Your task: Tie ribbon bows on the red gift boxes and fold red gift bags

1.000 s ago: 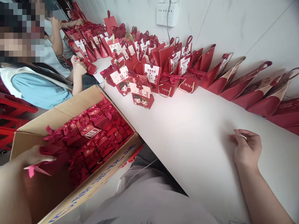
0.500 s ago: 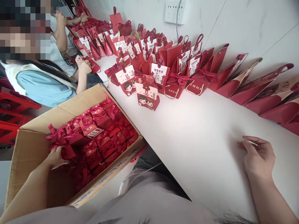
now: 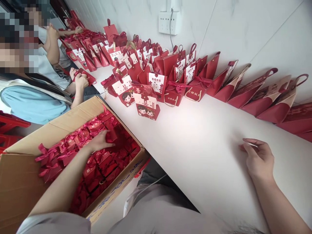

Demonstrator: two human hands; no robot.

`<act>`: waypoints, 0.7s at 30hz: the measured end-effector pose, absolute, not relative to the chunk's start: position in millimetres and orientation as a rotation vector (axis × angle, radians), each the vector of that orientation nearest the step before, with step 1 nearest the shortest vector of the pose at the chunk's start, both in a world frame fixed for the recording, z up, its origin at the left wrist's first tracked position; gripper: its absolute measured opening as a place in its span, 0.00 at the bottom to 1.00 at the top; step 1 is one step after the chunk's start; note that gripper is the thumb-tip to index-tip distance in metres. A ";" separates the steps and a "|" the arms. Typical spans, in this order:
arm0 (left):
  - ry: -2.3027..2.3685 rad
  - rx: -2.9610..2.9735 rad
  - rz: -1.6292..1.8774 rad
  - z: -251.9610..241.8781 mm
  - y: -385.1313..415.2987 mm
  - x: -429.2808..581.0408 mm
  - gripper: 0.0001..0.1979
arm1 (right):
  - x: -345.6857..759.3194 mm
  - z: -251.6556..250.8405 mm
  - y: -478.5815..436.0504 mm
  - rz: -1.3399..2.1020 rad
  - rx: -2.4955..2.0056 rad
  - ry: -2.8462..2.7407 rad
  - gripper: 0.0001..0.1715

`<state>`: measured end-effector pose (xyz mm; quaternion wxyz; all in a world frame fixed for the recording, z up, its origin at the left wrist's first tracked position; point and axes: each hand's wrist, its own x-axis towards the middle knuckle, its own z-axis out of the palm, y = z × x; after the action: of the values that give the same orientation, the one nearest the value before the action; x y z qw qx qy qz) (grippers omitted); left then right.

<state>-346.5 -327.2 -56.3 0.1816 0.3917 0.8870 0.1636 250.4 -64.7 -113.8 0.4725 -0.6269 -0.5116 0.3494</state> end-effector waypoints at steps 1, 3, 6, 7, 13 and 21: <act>2.503 1.160 0.424 -71.6 -311.7 -337.2 0.48 | 250.2 -113.1 -64.7 0.862 -1.531 -1.254 0.16; 2.622 1.356 0.267 -101.6 -290.8 -321.9 0.44 | 250.4 -112.6 -64.3 0.870 -1.529 -1.261 0.16; 2.754 1.468 0.132 -135.6 -279.9 -310.4 0.42 | 251.6 -113.4 -63.8 0.881 -1.542 -1.273 0.16; 2.784 1.465 0.102 -142.7 -279.3 -309.5 0.42 | 252.0 -113.6 -63.7 0.889 -1.546 -1.277 0.16; 2.829 1.428 -0.026 -145.8 -277.9 -310.9 0.44 | 250.6 -112.1 -63.6 0.957 -1.525 -1.302 0.17; 3.260 0.979 0.674 -101.3 -344.7 -319.5 0.36 | 249.2 -106.3 -66.6 0.951 -1.520 -1.299 0.16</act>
<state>-319.5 -344.7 -101.3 -0.1634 0.2784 0.9269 0.1917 249.2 -66.6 -106.3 0.4476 -0.6139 -0.5246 0.3841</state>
